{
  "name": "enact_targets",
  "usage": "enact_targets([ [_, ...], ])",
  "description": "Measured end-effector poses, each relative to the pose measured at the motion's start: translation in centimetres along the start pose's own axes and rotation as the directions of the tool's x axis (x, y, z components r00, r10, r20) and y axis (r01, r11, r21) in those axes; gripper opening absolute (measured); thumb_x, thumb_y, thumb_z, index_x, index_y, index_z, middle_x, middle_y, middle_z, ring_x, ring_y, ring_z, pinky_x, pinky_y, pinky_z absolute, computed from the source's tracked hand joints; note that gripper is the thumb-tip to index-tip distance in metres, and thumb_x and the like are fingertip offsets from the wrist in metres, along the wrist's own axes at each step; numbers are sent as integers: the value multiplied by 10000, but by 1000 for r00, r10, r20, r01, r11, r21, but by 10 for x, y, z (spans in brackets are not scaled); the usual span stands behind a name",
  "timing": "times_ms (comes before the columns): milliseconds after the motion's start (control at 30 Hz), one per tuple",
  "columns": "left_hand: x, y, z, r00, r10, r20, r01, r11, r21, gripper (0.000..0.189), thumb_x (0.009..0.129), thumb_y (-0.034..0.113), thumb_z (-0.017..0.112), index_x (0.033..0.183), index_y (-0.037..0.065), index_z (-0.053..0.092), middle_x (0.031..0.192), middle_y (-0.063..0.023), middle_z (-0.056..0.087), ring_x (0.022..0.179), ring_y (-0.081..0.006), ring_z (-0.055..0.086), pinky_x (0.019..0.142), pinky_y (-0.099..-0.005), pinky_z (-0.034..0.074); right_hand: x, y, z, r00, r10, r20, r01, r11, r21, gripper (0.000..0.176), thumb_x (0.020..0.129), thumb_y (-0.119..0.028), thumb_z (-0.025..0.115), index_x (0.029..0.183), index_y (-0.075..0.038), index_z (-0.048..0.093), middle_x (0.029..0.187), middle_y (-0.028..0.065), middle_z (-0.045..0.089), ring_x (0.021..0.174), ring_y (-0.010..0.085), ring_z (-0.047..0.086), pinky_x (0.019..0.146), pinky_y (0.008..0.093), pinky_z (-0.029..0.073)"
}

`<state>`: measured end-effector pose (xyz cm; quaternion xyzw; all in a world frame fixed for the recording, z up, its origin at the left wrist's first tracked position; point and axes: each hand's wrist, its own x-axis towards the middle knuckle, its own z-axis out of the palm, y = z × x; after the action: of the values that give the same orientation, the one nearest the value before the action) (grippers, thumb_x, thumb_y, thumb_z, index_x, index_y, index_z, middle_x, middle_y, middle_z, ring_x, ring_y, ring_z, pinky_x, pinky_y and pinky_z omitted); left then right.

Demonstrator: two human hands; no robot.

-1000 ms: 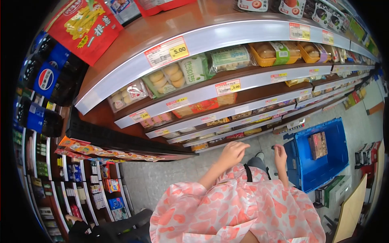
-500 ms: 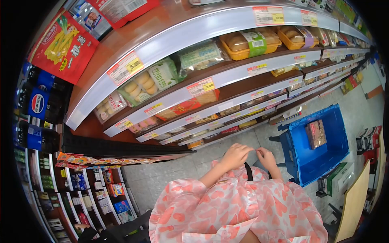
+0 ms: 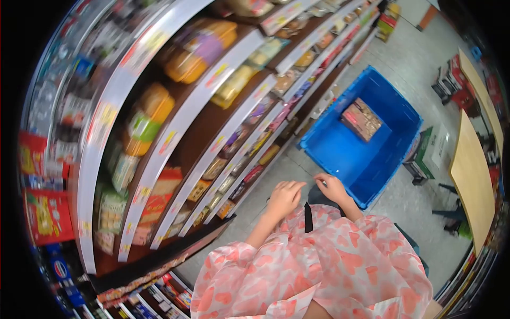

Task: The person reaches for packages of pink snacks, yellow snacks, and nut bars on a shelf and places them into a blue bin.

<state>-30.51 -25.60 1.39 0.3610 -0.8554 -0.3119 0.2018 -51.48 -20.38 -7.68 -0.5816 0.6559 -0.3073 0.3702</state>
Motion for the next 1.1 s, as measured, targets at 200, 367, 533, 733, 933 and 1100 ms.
enact_targets([
  [200, 75, 37, 62, 985, 63, 161, -62, 998, -10, 236, 824, 82, 532, 1038, 76, 631, 920, -107, 638, 868, -291, 612, 822, -409, 452, -3, 57, -65, 985, 99, -142, -90, 994, 68, 156, 860, -135, 549, 963, -68, 644, 933, 127, 669, 847, 306, 645, 738, 384, 507],
  [367, 106, 70, 104, 950, 98, 297, -81, 994, -71, 243, 832, 85, 538, 1056, 71, 630, 931, -110, 636, 864, -297, 609, 829, -407, 451, -10, 104, -106, 952, 185, -244, -158, 979, 125, 163, 851, -101, 554, 978, -48, 641, 922, 139, 667, 844, 295, 649, 751, 369, 510],
  [533, 119, 76, 129, 915, 111, 387, -81, 992, -92, 242, 835, 90, 541, 1059, 61, 627, 953, -109, 637, 876, -304, 607, 840, -412, 448, -9, 181, -107, 847, 435, -307, -299, 866, 401, 214, 858, -106, 573, 1056, -38, 613, 922, 133, 672, 839, 242, 660, 756, 355, 512],
  [733, 129, 57, 140, 903, 75, 422, -56, 997, -58, 248, 830, 88, 538, 1062, 64, 621, 939, -114, 632, 880, -310, 601, 816, -417, 453, 10, 262, -96, 632, 775, 2, -509, 413, 755, 403, 879, -200, 576, 1259, -108, 479, 1107, 71, 608, 1038, 199, 570, 904, 372, 419],
  [933, 148, 32, 144, 884, -24, 467, 21, 1000, 13, 257, 831, 90, 534, 1073, 57, 613, 945, -121, 630, 886, -315, 598, 804, -422, 451, 62, 328, -83, 384, 919, 90, -429, 91, 898, 558, 875, -323, 598, 1348, -131, 374, 1315, 56, 486, 1198, 229, 476, 963, 429, 373],
  [1100, 153, 22, 146, 852, -123, 508, 110, 992, 55, 271, 839, 92, 530, 1096, 54, 609, 998, -133, 637, 927, -326, 600, 812, -423, 456, 112, 362, -84, 318, 943, 100, -211, -32, 977, 701, 843, -381, 649, 1393, -113, 305, 1418, 93, 357, 1288, 267, 386, 1009, 448, 359],
])
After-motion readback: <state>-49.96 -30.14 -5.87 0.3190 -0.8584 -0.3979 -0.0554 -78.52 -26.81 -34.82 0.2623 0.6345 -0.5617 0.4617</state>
